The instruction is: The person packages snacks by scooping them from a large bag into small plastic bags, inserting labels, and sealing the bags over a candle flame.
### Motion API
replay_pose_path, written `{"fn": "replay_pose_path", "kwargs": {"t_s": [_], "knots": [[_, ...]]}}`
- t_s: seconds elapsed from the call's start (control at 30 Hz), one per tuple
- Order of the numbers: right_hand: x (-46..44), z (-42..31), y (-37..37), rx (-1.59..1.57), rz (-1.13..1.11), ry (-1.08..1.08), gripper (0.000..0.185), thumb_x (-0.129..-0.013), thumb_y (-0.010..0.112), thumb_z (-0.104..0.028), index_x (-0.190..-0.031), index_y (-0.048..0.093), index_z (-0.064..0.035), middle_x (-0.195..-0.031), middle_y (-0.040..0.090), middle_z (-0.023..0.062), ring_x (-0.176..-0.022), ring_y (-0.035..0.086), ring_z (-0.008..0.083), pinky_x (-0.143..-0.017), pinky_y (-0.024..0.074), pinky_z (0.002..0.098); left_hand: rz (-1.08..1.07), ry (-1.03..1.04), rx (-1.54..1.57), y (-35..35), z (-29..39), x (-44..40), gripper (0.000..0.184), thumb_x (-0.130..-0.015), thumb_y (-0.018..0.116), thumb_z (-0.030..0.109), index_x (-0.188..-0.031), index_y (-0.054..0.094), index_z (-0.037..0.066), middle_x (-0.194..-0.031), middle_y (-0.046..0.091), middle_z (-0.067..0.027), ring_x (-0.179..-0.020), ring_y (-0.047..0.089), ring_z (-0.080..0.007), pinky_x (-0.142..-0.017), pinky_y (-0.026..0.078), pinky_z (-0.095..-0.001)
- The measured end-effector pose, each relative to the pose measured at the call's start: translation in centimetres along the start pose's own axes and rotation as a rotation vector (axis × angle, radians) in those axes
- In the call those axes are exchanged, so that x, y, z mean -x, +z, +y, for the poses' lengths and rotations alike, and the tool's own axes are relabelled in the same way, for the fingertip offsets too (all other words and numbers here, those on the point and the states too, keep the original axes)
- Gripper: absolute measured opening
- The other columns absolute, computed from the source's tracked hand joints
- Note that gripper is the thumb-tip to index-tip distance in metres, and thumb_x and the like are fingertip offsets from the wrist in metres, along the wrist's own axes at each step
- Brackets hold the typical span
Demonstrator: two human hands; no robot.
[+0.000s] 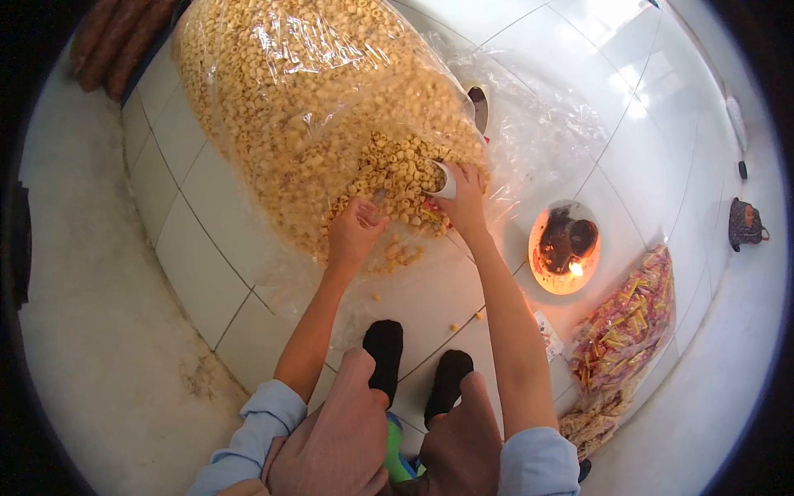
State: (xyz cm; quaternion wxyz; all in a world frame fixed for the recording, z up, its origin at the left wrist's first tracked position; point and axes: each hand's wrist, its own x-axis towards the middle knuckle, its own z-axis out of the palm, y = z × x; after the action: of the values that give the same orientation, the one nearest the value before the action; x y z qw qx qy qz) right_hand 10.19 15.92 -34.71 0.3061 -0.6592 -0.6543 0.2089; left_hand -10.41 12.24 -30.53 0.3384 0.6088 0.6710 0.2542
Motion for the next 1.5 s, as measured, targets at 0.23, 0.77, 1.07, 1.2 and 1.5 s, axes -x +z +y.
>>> {"fn": "replay_pose_path", "kwargs": {"t_s": [0.23,0.77,1.07,1.2,1.5], "knots": [[-0.1,-2.4,-3.0,-0.180,-0.267,0.026,0.069,-0.052,0.076,-0.010,-0.115,0.050,-0.0096,-0.112,0.047,0.0097,-0.109,0.039,0.0290,-0.093,0.0332,0.0364,-0.003,0.052,0.070,-0.9,1.0,-0.2,0.030,-0.068,0.071,0.019,-0.087,0.050,0.008,-0.065,0.057,-0.0041,-0.059,0.057,-0.0178,-0.055,0.045,-0.0296],[-2.3,-10.0,-13.8,-0.017,-0.352,-0.262,0.061,-0.057,0.070,-0.003,-0.115,0.050,-0.0101,-0.114,0.046,0.0082,-0.111,0.039,0.0264,-0.094,0.0351,0.0343,-0.115,0.210,0.255,-0.6,3.2,-1.4,0.042,-0.067,0.072,0.020,-0.097,0.046,0.009,-0.059,0.053,-0.0027,-0.054,0.053,-0.0125,-0.053,0.044,-0.0261],[-2.4,-12.5,-12.8,0.260,-0.442,-0.516,0.058,-0.056,0.064,0.006,-0.111,0.049,-0.0044,-0.109,0.047,0.0083,-0.109,0.040,0.0258,-0.094,0.0370,0.0336,-0.125,0.347,0.153,-0.3,2.9,-1.5,0.046,-0.064,0.073,0.021,-0.099,0.045,0.007,-0.067,0.052,-0.0074,-0.057,0.053,-0.0189,-0.053,0.042,-0.0298],[-2.5,-13.5,-12.9,0.274,-0.393,-0.535,0.056,-0.058,0.064,0.005,-0.110,0.047,-0.0050,-0.110,0.047,0.0079,-0.110,0.041,0.0259,-0.093,0.0373,0.0343,-0.107,0.323,0.154,-0.2,2.8,-1.5,0.047,-0.066,0.071,0.021,-0.103,0.045,0.008,-0.071,0.053,-0.0101,-0.063,0.054,-0.0228,-0.057,0.044,-0.0318],[-3.2,-15.2,-14.4,0.373,-0.293,-0.621,0.050,-0.057,0.059,0.008,-0.104,0.047,-0.0025,-0.107,0.048,0.0060,-0.110,0.041,0.0251,-0.091,0.0403,0.0323,-0.171,0.245,0.286,-0.6,3.2,-1.9,0.051,-0.069,0.066,0.008,-0.112,0.040,0.009,-0.094,0.055,-0.0145,-0.084,0.058,-0.0280,-0.072,0.047,-0.0340]]}}
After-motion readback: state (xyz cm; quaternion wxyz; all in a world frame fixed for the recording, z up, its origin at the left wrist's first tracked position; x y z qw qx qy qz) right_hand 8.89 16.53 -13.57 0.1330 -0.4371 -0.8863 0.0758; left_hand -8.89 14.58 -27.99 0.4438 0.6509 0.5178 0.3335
